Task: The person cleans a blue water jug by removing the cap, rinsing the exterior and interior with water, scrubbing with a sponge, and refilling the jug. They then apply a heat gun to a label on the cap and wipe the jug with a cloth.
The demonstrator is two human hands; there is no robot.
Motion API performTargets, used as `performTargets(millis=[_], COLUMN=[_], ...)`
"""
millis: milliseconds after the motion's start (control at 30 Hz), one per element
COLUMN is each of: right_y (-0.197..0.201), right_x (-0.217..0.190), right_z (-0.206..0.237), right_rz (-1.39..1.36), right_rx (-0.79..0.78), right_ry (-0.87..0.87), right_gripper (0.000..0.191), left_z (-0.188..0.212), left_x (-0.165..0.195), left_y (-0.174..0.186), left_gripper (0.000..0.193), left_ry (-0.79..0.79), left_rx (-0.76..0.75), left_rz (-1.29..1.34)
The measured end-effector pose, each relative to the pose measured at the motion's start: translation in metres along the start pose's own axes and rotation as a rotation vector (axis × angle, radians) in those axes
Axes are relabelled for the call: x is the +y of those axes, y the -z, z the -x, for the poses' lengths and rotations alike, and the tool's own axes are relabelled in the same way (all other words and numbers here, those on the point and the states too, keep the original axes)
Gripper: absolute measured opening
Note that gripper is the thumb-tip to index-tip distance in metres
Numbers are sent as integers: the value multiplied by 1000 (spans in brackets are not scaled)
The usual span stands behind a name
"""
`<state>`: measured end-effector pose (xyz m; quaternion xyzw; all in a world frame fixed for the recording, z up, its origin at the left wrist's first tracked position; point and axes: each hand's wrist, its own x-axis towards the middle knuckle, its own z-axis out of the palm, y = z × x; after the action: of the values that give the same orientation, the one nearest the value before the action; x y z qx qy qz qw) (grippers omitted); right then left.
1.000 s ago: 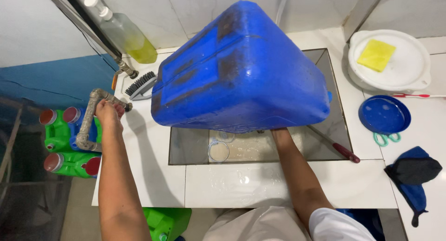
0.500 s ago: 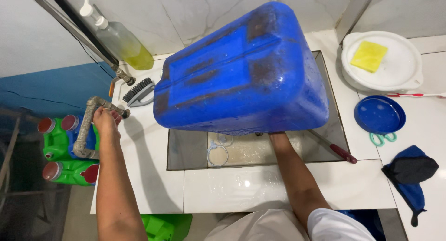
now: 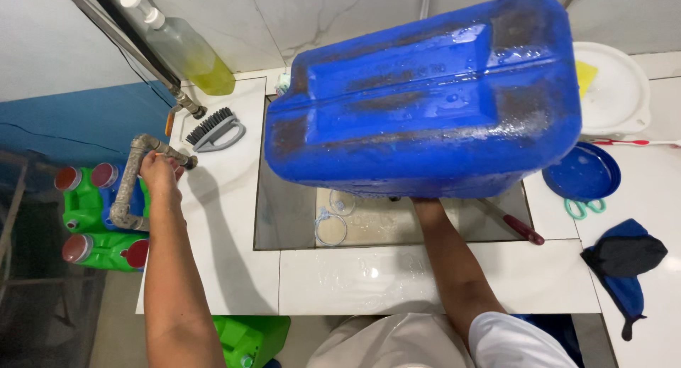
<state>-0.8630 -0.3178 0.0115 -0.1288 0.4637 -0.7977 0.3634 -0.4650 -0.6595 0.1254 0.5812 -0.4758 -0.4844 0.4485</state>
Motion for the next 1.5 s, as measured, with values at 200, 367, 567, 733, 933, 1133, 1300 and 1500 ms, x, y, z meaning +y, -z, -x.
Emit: performTargets(millis=[200, 367, 567, 733, 933, 1133, 1300, 1500], right_y=[2, 1, -1, 0, -2, -6, -11, -15], right_x=[0, 0, 0, 0, 0, 1, 4, 7], right_z=[1, -2, -4, -6, -9, -10, -9, -9], right_rz=[2, 8, 13, 10, 10, 3, -4, -12], right_rx=[8, 8, 9, 13, 5, -3, -7, -17], right_ry=[-1, -4, 0, -4, -1, 1, 2, -7], right_gripper=[35, 35, 34, 34, 34, 34, 34, 33], left_z=[3, 5, 4, 11, 14, 9, 10, 12], left_x=[2, -6, -11, -11, -13, -17, -16, -22], left_y=[-3, -3, 0, -2, 1, 6, 5, 7], left_gripper=[48, 39, 41, 38, 40, 45, 43, 44], left_ry=[-54, -380, -667, -574, -591, -605, -582, -641], left_rx=[12, 117, 196, 123, 134, 110, 102, 99], left_rz=[-73, -454, -647, -718, -760, -772, -766, -759])
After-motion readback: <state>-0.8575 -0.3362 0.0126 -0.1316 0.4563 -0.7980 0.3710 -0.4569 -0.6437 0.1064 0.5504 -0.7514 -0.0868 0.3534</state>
